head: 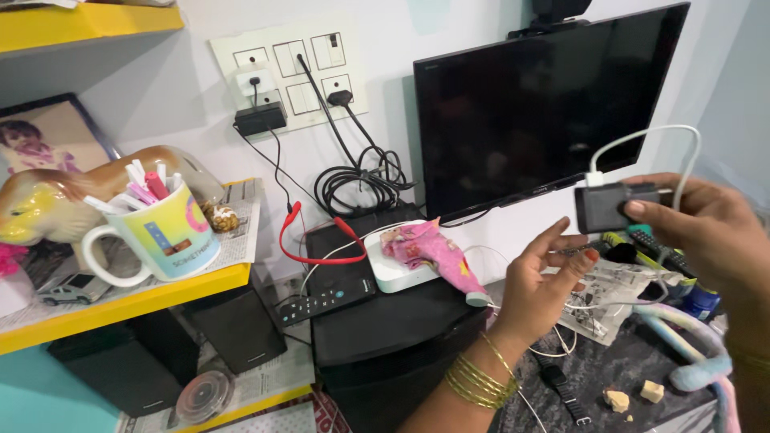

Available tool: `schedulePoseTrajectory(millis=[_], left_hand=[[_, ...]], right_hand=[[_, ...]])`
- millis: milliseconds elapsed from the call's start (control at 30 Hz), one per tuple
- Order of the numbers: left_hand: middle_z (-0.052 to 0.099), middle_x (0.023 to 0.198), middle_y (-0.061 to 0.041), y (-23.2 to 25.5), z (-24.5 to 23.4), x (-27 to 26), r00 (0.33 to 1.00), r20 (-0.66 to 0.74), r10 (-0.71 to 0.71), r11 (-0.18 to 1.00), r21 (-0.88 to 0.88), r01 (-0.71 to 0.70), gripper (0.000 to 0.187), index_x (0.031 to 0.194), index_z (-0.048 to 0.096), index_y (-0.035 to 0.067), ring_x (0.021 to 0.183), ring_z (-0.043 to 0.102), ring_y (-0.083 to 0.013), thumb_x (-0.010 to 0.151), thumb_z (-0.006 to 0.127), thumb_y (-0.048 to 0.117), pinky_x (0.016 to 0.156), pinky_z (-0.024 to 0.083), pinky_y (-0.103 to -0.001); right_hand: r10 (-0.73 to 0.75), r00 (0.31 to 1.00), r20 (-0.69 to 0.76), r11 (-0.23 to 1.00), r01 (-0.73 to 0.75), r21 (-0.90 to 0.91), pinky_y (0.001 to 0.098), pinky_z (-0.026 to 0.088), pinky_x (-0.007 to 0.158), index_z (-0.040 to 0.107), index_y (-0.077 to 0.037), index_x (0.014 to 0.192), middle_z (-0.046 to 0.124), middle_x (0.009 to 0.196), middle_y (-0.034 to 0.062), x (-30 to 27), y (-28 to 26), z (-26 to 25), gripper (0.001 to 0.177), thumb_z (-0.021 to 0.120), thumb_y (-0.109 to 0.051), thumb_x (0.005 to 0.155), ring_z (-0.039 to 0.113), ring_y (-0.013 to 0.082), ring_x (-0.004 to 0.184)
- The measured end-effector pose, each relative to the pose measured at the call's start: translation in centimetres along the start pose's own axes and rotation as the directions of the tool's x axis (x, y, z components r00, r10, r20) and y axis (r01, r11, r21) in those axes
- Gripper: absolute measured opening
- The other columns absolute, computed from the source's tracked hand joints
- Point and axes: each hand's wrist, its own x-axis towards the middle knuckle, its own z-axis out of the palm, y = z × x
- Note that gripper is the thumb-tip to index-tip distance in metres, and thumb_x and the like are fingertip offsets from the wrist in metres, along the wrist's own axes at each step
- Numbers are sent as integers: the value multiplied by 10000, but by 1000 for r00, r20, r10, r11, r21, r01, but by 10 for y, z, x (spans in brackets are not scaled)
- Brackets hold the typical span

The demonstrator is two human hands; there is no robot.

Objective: The person uncoils and organizes several white and black power cables and chargers on a desk.

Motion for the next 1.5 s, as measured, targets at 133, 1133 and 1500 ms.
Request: schedulePoseTrajectory(millis=[133,1133,1500], left_hand=[[661,1271,-115,-12,13,-1,1000,-2,2,987,-158,-2,686,1489,512,-44,1075,658,-115,960,753,320,798,603,-242],[699,1061,-28,-99,-5,-23,979,-199,34,996,-77,-50,297,1178,687,-17,953,639,-78,1046,731,245,819,517,-225],[737,1100,-43,-68,-6,-13,929,-368,-34,951,-297,-83,332,1202,647,-5,1013,696,-128,962,734,208,908,589,-296]], right_hand=[[-11,997,74,996,18,-89,284,490,555,725,10,1170,751,858,169,-2,10,-15,355,739,-112,837,629,176,642],[7,983,186,858,-101,503,204,268,482,649,-75,1208,470,675,-92,-9,102,59,283,668,-201,955,353,30,551],[15,998,67,948,-36,318,191,323,506,649,-90,1228,641,878,-61,-9,114,28,335,457,-320,1079,388,31,586]])
